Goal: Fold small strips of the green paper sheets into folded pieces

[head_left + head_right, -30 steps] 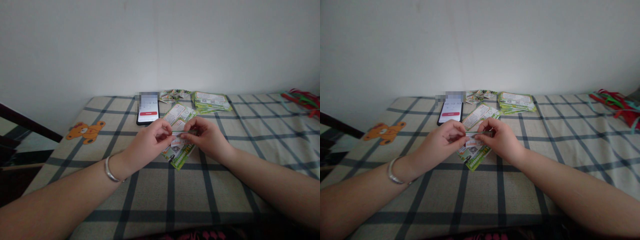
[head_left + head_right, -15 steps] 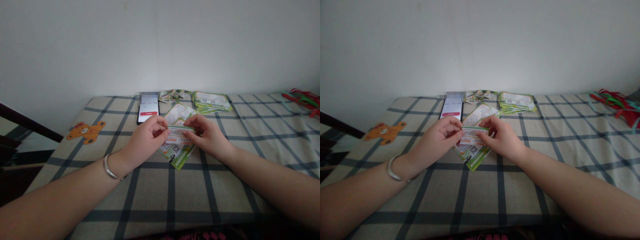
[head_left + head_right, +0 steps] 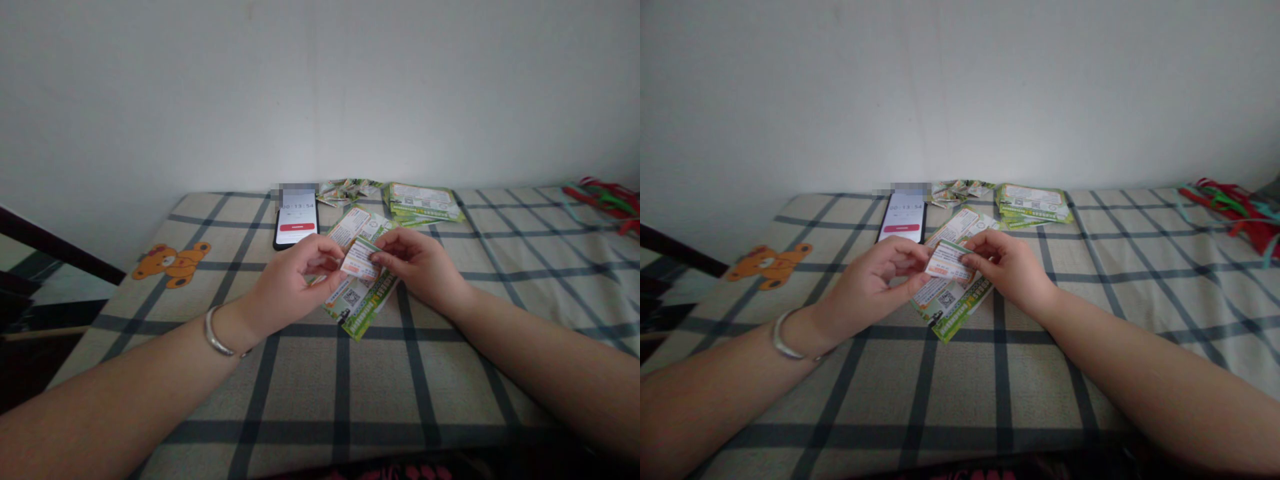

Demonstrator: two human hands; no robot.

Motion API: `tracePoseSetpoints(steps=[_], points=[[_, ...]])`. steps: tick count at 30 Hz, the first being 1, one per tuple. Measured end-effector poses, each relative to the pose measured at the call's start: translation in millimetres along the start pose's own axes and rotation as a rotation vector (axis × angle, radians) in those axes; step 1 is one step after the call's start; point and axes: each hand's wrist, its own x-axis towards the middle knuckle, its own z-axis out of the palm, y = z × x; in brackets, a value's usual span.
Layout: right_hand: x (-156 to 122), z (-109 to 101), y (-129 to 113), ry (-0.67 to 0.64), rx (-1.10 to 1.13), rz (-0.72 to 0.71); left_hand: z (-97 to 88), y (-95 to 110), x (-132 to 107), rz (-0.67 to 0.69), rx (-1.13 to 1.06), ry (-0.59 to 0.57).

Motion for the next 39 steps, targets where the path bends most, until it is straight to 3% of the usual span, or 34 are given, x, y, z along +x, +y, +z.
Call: tracePoseSetpoints(steps=[9, 15, 27, 34, 39], points=[[0, -1, 1, 0.014, 0.008, -0.011, -11.3, -3, 2, 0.251, 0.439, 0.012], [-2, -1, -3, 0.019, -0.06, -0.038, -11.4, 0, 1, 0.35, 0.589, 0.029], [-4, -2, -3, 0.059, -0.116, -0.085, -6.2, 1, 0, 0.065, 0.398, 0.043], [-5, -2, -5, 0.046, -0.18, -0.107, -4.8, 0, 2, 0.049, 0.461, 0.005], [-3, -2, -5, 0.065, -0.241, -0.114, -2.7, 0, 5, -0.029, 0.319, 0.057]])
